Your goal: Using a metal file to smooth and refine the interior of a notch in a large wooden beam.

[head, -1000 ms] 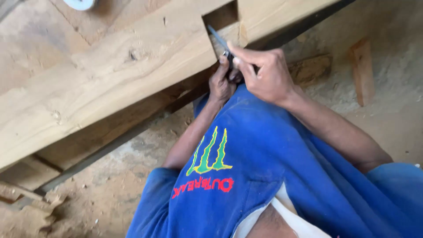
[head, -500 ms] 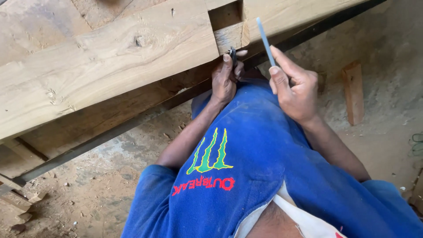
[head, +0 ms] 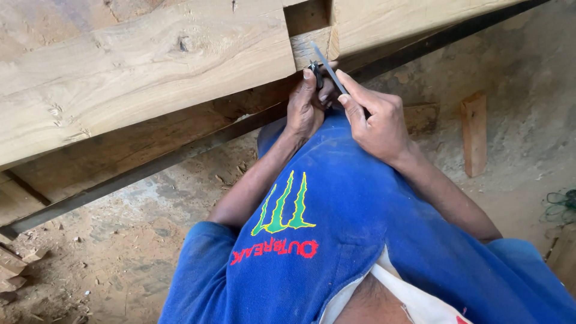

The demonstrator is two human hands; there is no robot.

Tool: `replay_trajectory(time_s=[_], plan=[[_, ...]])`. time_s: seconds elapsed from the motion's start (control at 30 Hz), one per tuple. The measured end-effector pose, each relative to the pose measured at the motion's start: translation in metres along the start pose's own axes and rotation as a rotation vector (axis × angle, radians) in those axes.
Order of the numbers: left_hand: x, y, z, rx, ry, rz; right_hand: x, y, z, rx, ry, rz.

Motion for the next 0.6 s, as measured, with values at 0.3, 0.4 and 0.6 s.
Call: replay_trajectory(time_s=[0.3, 0.4, 0.6], plan=[[-0.006, 0.021, 0.02, 0.171, 0.078, -0.025, -0.011, -0.01, 0.011, 0.048, 0.034, 0.084], [-0.011, 0.036, 0.035, 0.232, 0.095, -0.017, -0.016, -0.015, 0.013, 0.04, 0.051, 0.08], [-0.01, 0.033, 0.028, 0.253, 0.158, -0.033, -0.015, -0.02, 0.011, 0.047, -0.037, 0.051]])
Point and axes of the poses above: each hand's wrist, its own x-axis away from the middle knuckle, its own y-axis out of the back of the hand, z = x × y, the point moved 7 cm from there along -x, towards the middle knuckle, and after that the axes turned 3 degrees about -y, right-handed, at the moved point
